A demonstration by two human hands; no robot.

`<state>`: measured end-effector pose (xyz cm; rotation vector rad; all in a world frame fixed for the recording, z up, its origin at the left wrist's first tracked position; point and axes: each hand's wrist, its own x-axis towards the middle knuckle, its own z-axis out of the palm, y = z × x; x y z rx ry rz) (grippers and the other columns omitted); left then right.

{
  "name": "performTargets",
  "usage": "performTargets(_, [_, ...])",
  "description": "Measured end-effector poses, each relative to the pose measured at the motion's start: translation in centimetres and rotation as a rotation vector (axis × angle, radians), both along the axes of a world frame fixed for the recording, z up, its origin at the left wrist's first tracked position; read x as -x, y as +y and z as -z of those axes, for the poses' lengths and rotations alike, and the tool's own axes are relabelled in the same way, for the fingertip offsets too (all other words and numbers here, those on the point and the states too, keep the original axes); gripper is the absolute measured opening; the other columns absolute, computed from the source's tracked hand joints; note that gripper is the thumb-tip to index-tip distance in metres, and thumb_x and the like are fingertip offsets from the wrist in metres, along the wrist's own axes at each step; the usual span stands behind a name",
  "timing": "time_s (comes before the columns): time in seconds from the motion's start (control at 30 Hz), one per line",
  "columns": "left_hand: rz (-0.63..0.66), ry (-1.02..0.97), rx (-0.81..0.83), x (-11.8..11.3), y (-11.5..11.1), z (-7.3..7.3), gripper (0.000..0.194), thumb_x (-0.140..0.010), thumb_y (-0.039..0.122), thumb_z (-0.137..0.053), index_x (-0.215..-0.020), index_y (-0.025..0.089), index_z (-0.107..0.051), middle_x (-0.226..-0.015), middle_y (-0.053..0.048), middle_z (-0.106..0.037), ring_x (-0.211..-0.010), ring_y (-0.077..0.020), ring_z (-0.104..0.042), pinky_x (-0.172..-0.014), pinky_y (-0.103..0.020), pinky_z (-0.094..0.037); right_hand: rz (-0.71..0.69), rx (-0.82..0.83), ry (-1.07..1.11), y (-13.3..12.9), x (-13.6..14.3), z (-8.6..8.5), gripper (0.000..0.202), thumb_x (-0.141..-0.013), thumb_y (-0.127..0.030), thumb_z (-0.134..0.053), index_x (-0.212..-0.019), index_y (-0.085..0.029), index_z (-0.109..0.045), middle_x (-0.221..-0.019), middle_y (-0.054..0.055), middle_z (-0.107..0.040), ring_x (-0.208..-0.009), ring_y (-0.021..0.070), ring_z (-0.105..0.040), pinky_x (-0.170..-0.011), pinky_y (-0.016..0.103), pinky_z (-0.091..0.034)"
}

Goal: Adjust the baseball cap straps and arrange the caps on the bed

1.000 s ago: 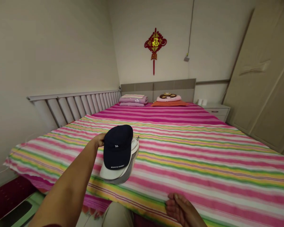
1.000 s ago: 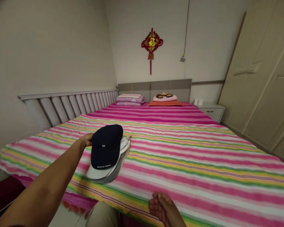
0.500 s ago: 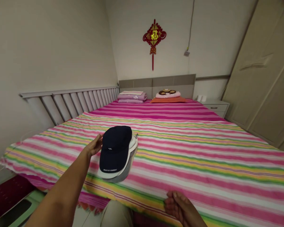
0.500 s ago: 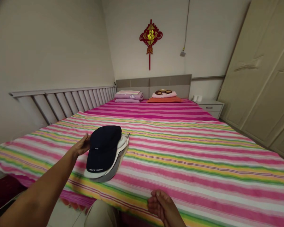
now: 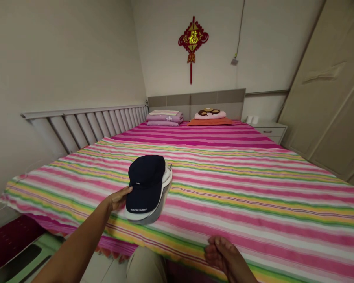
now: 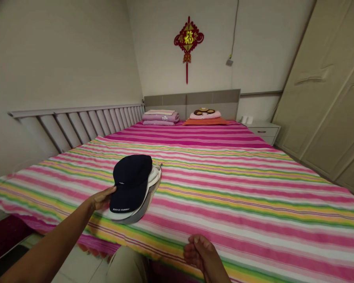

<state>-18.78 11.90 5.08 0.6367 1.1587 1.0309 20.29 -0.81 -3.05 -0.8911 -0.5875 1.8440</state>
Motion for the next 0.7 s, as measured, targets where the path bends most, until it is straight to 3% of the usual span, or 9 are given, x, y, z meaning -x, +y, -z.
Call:
performTargets(0.43, [0.104, -0.004, -0.092, -0.8, 0.8, 0.4, 0.065, -0.051, 0.025, -0.076, -0.111, 0.013, -0.054, -0.097, -0.013, -0.066, -0.090, -0.0287, -0.061, -0.081, -0.036, -0.044, 0.024, 0.012, -0.013, 0.0, 0.2, -0.1, 0.029, -0.064, -0.041, -0.067, -0.073, -0.015, -0.057, -0.060, 0.004, -0.064, -0.056, 0.0172, -0.060, -0.062, 0.032, -0.044])
performTargets(0.6, [0.048, 0.010, -0.099, -1.6, 0.0, 0.4, 0.053, -0.059, 0.031, -0.071, -0.108, 0.016, -0.056, -0.090, -0.010, -0.068, -0.084, -0.0261, -0.063, -0.076, -0.034, -0.047, 0.073, 0.014, -0.022, -0.2, 0.5, -0.3, 0.029, -0.063, -0.041, -0.068, -0.071, -0.016, -0.056, -0.059, 0.004, -0.064, -0.054, 0.0161, -0.060, -0.059, 0.030, -0.043])
performTargets(0.7, [-0.081, 0.069, -0.169, -2.6, -1.8, 1.2, 0.041, -0.066, 0.036, -0.065, -0.101, 0.016, -0.059, -0.088, -0.008, -0.069, -0.080, -0.0235, -0.063, -0.073, -0.032, -0.048, 0.090, -0.010, -0.022, -0.4, 0.6, -0.5, 0.029, -0.063, -0.041, -0.068, -0.071, -0.016, -0.056, -0.059, 0.003, -0.063, -0.053, 0.0151, -0.059, -0.057, 0.030, -0.043])
